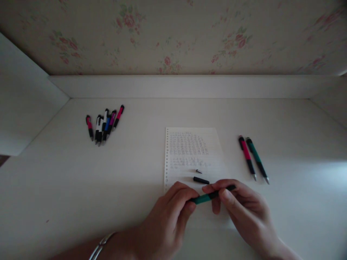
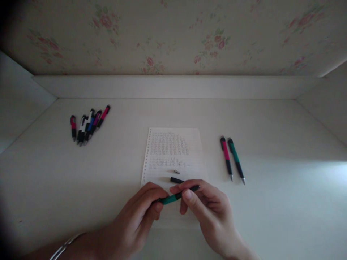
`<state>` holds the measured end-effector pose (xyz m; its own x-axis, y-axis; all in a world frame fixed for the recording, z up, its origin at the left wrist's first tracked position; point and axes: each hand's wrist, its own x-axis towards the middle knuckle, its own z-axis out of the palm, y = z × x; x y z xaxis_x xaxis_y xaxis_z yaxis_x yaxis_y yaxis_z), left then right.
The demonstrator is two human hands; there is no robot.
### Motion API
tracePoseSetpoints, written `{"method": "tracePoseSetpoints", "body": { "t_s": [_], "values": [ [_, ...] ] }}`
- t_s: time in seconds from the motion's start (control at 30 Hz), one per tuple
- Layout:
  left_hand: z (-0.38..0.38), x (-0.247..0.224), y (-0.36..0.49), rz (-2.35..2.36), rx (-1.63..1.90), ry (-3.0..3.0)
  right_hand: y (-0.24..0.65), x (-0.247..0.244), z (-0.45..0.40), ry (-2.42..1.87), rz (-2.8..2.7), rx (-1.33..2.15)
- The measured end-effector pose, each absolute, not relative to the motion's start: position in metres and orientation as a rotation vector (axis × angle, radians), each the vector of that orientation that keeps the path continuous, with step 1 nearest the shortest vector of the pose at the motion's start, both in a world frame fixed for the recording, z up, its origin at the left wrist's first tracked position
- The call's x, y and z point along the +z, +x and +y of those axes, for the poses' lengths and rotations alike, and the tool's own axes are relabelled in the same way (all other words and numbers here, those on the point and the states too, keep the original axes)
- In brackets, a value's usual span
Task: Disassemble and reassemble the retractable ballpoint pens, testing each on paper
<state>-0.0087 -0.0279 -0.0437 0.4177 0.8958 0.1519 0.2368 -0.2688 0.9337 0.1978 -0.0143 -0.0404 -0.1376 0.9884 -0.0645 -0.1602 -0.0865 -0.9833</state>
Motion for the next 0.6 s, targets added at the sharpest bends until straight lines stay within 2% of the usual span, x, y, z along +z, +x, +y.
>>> {"method": "tracePoseSetpoints", "body": {
  "t_s": [0.23,0.6],
  "values": [
    [-0.029,-0.045,-0.009,1.046,0.866,1.724,0.201,-0.042,-0.010,-1.084,-1.277,1.261],
    [-0.034,-0.050,-0.010,1.081,0.741,1.531,0.201,-0.041,-0.013,-1.084,-1.308,1.299]
  ]
}}
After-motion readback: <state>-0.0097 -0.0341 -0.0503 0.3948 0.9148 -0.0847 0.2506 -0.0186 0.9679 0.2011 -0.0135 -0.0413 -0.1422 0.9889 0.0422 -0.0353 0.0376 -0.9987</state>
